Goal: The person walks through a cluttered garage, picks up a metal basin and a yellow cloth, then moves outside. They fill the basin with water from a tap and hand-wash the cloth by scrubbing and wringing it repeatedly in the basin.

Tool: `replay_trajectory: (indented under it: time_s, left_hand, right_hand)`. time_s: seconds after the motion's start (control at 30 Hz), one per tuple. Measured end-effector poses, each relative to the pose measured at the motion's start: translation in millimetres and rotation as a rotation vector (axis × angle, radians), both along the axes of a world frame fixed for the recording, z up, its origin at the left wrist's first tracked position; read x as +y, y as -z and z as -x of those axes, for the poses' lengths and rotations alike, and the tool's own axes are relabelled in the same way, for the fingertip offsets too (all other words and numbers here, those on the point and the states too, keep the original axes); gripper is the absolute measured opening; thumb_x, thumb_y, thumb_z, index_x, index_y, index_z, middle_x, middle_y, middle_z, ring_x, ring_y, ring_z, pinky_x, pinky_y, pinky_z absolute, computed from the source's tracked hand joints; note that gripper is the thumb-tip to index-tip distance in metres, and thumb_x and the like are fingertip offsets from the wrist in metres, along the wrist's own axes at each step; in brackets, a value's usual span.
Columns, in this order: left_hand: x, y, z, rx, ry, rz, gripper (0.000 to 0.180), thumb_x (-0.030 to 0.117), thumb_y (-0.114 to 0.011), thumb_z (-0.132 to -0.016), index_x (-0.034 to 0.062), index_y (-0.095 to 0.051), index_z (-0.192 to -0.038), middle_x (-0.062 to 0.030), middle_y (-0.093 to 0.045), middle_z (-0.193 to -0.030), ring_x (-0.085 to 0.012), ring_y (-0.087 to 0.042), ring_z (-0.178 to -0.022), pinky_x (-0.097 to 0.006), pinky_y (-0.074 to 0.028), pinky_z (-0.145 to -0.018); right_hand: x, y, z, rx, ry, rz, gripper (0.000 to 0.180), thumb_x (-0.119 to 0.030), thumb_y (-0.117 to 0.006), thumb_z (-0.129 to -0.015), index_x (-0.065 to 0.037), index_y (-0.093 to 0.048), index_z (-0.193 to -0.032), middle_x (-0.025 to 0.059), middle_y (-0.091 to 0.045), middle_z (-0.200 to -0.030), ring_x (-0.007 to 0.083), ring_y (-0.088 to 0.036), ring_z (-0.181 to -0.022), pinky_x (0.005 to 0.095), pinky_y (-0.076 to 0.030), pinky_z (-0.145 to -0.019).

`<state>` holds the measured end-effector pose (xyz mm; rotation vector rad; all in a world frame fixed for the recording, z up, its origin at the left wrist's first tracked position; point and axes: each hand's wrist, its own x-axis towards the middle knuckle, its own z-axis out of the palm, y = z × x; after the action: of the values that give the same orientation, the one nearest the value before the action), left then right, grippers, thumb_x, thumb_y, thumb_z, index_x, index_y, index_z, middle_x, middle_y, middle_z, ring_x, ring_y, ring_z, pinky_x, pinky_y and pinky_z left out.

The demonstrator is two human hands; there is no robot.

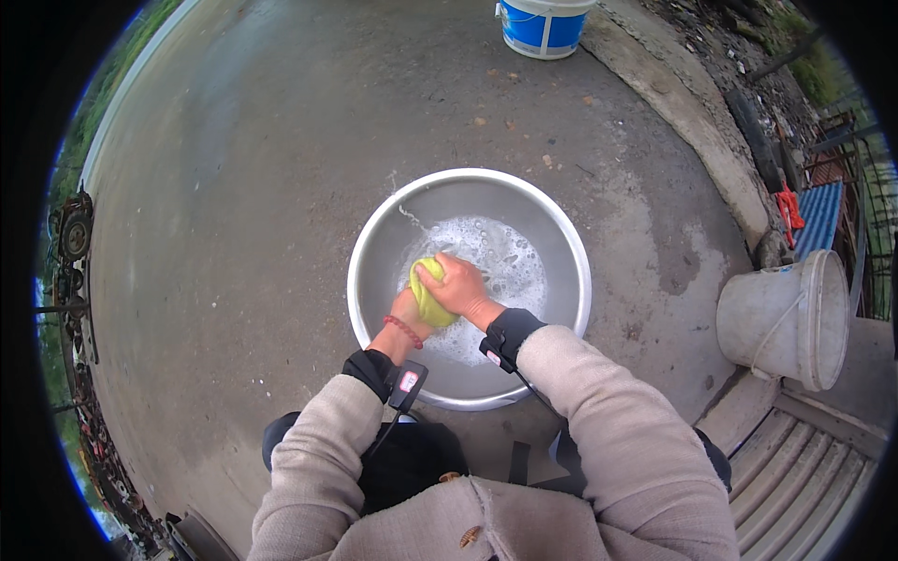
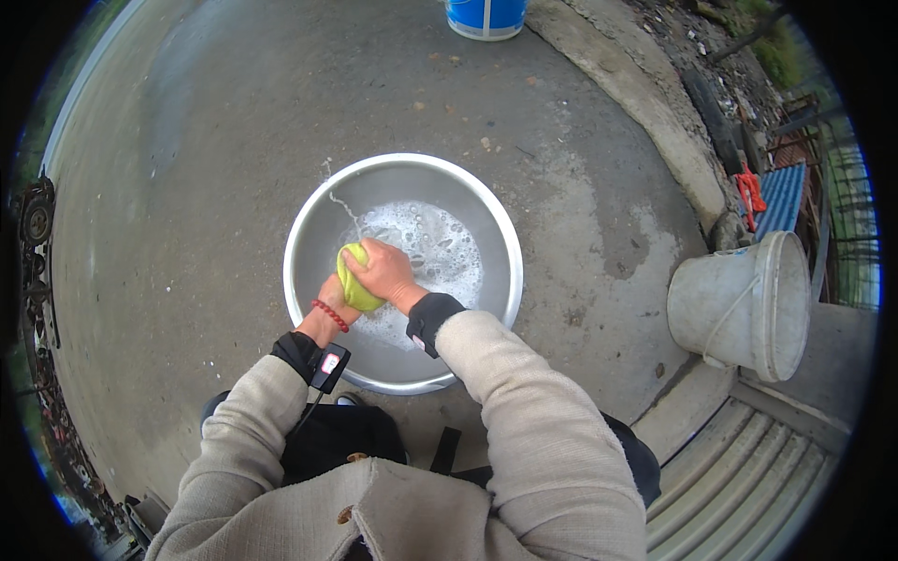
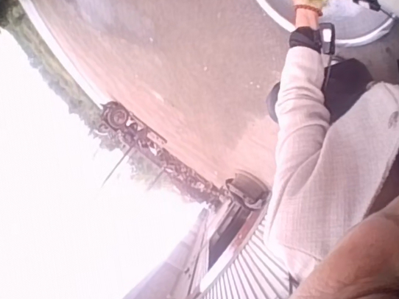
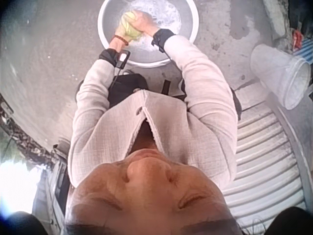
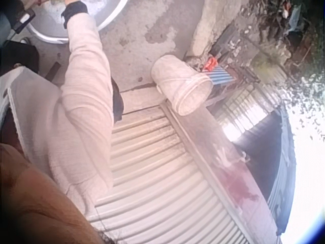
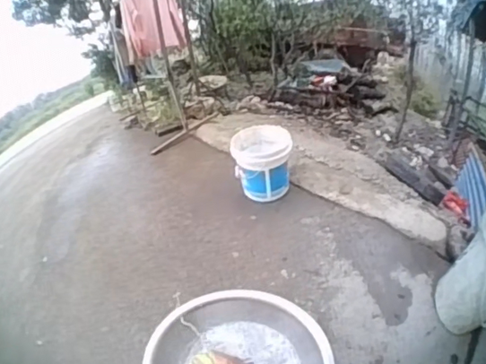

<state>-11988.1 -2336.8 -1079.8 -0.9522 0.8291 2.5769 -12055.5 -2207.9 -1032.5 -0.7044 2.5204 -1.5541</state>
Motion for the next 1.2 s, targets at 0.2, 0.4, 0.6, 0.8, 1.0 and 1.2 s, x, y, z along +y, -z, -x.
replay_trajectory:
  time_s: [0.2, 0.4, 0.6, 0.8, 1.0, 1.2]
  left_hand:
    - [21, -62, 16, -0.110, 0.086, 0.089, 0.044, 0.035, -0.040, -0.098, 0.0109, -0.041, -0.134, -0.0110, -0.043, -0.137, -0.0271, -0.041, -0.126, -0.049, -0.041, -0.099]
    - [6, -47, 5, -0.498, 0.170, 0.172, 0.064, 0.050, -0.039, -0.095, 0.0249, -0.014, -0.148, -0.0110, -0.003, -0.154, -0.0402, -0.003, -0.140, -0.068, -0.028, -0.099]
    - [7, -53, 1, -0.470, 0.163, 0.102, 0.065, 0.054, -0.038, -0.095, 0.0257, -0.013, -0.148, -0.0139, -0.002, -0.154, -0.0410, -0.001, -0.140, -0.071, -0.027, -0.097]
    - [-2, -50, 2, -0.346, 0.185, -0.105, 0.072, 0.063, -0.035, -0.091, 0.0208, -0.017, -0.147, -0.0165, -0.011, -0.152, -0.0424, -0.015, -0.138, -0.071, -0.026, -0.098]
    - [-40, 0, 8, 0.041, 0.140, -0.107, 0.048, 0.050, -0.046, -0.092, 0.0071, -0.055, -0.112, -0.0071, -0.062, -0.103, -0.0228, -0.060, -0.095, -0.037, -0.048, -0.085]
    - [-40, 24, -1, 0.290, 0.192, 0.137, 0.037, 0.035, -0.039, -0.098, 0.0061, -0.053, -0.116, -0.0095, -0.061, -0.110, -0.0243, -0.060, -0.099, -0.038, -0.048, -0.088]
  right_hand:
    - [48, 43, 40, -0.174, 0.195, -0.489, 0.041, -0.042, -0.056, -0.088, -0.007, -0.054, -0.111, 0.0158, -0.050, -0.122, 0.0362, -0.048, -0.112, 0.0490, -0.046, -0.081]
    - [52, 66, 13, 0.053, -0.112, -0.848, 0.050, -0.028, -0.071, -0.074, -0.018, -0.053, -0.120, 0.0080, -0.042, -0.129, 0.0333, -0.034, -0.124, 0.0574, -0.038, -0.089]
    - [52, 71, 5, -0.005, 0.219, -0.781, 0.038, -0.025, -0.074, -0.069, -0.012, -0.063, -0.103, 0.0094, -0.046, -0.125, 0.0224, -0.041, -0.117, 0.0520, -0.042, -0.083]
    - [17, 35, -1, -0.919, -0.262, 0.223, 0.031, -0.022, -0.070, -0.071, -0.004, -0.060, -0.095, 0.0108, -0.061, -0.091, 0.0198, -0.059, -0.084, 0.0320, -0.046, -0.076]
    - [-25, -25, -26, -0.526, -0.298, 0.326, 0.028, -0.027, -0.067, -0.079, -0.001, -0.059, -0.081, 0.0053, -0.061, -0.074, 0.0119, -0.055, -0.072, 0.0292, -0.046, -0.065]
    - [-27, -42, -35, -0.216, -0.032, 0.370, 0.027, -0.025, -0.063, -0.085, 0.001, -0.060, -0.081, 0.0173, -0.061, -0.070, 0.0289, -0.062, -0.066, 0.0346, -0.047, -0.061]
